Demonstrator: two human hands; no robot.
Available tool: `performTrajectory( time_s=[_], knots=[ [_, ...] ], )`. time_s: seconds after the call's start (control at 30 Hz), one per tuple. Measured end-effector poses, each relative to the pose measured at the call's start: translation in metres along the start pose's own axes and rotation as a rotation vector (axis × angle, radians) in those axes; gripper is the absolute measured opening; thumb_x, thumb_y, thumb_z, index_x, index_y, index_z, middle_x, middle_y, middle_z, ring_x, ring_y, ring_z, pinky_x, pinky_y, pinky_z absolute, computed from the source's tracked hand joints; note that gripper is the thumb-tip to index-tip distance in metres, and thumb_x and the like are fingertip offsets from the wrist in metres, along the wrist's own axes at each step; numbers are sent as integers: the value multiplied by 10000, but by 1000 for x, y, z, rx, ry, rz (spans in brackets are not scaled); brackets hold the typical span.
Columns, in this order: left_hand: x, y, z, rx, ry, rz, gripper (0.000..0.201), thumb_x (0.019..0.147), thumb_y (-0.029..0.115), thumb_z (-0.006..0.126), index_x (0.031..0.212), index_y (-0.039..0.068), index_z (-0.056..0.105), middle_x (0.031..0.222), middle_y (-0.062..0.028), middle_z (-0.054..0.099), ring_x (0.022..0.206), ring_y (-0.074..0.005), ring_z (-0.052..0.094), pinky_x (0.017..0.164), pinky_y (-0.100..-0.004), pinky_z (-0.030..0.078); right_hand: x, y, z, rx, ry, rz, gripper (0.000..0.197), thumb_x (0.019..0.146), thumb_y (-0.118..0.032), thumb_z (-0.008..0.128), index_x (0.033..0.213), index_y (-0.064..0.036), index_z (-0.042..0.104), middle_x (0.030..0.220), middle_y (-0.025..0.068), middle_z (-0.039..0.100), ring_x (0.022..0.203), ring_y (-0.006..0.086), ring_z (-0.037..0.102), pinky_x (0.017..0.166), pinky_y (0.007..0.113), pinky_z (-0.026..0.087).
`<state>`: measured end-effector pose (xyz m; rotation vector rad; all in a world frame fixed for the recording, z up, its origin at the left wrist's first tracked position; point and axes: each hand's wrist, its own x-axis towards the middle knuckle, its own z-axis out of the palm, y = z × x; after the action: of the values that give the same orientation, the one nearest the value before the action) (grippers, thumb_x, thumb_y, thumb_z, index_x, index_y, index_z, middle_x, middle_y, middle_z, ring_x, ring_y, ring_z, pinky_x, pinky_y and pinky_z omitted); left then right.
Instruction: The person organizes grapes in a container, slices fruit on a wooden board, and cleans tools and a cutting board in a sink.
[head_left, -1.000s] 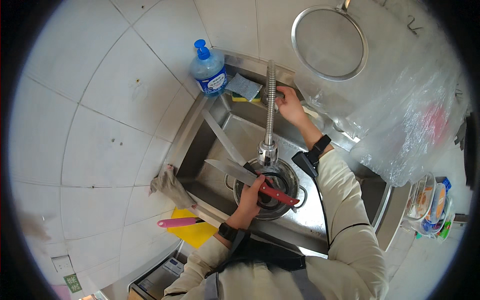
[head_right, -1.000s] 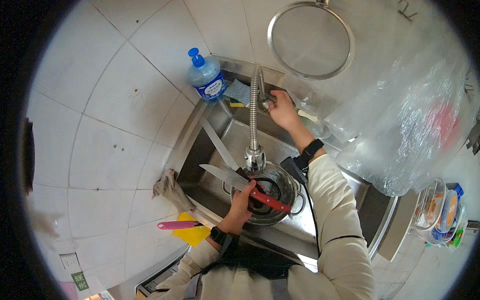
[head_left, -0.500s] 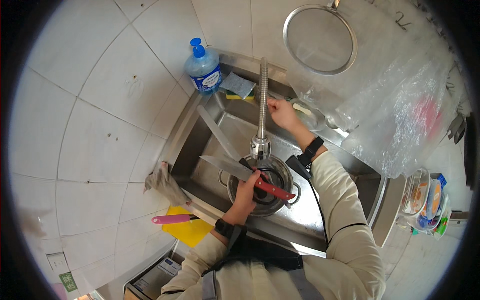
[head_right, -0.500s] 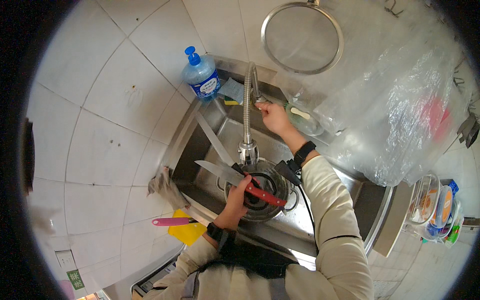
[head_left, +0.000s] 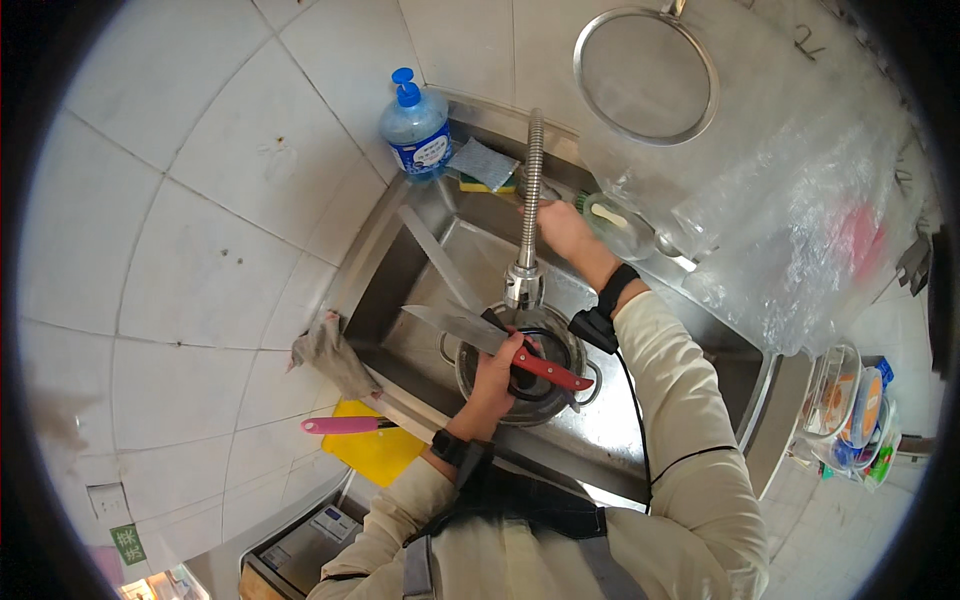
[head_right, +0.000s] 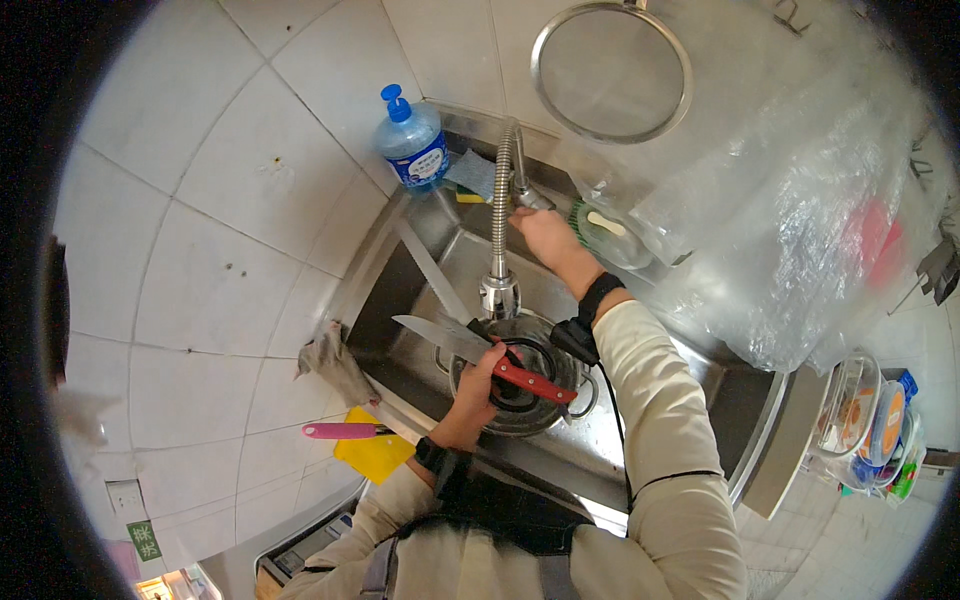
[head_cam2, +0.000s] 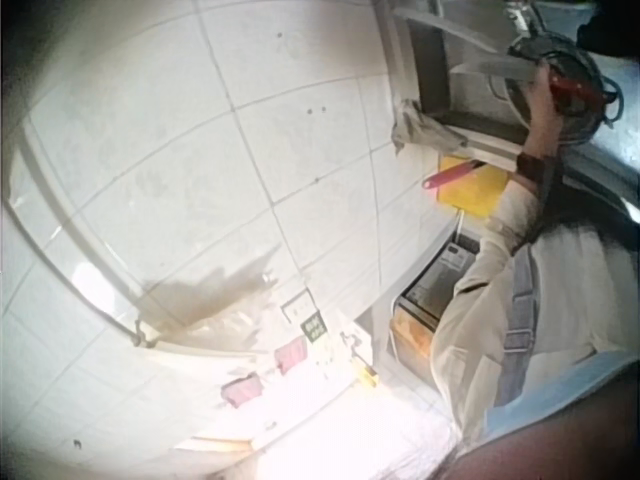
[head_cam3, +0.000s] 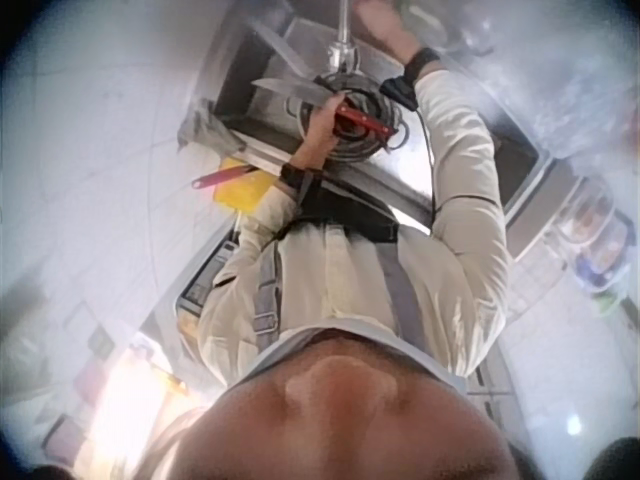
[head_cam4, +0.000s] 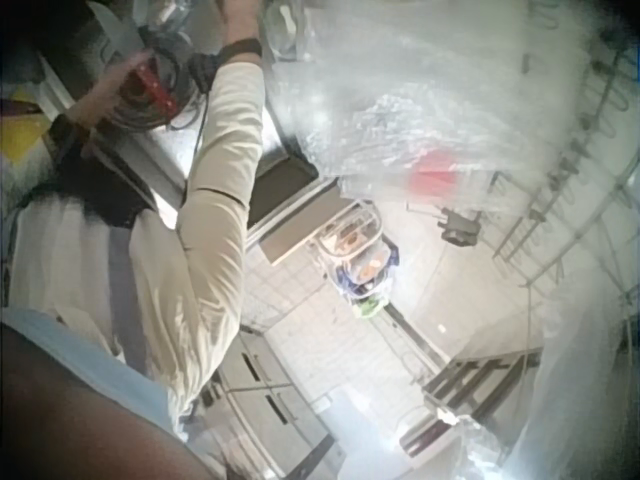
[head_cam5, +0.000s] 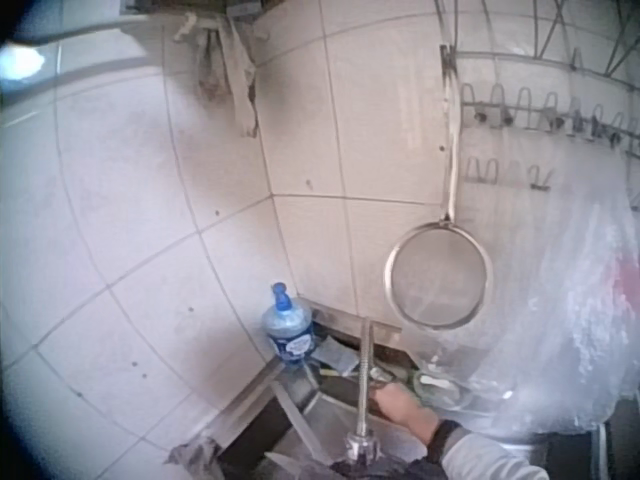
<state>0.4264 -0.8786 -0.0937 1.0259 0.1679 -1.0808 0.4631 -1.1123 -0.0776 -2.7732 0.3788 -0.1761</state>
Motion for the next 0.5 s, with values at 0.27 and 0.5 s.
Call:
performTrajectory(
  time_s=[0.27, 0.5],
  knots=[
    [-3, 9, 7, -40, -59, -6, 179, 838, 168, 544, 948, 53, 462, 830, -61, 570, 781, -144, 563, 699, -265, 452, -3, 16, 6, 66, 70, -39, 294, 751, -33, 474, 1004, -102, 607, 1099, 124, 549, 933, 287, 563, 826, 342, 456],
    [0, 8, 9, -29, -68, -11, 166, 838, 156, 539, 944, 51, 465, 828, -60, 569, 789, -149, 563, 702, -270, 454, -8, 23, 8, 79, 62, -31, 347, 717, 18, 484, 1022, -99, 601, 1130, 119, 534, 969, 288, 547, 843, 343, 448]
  ],
)
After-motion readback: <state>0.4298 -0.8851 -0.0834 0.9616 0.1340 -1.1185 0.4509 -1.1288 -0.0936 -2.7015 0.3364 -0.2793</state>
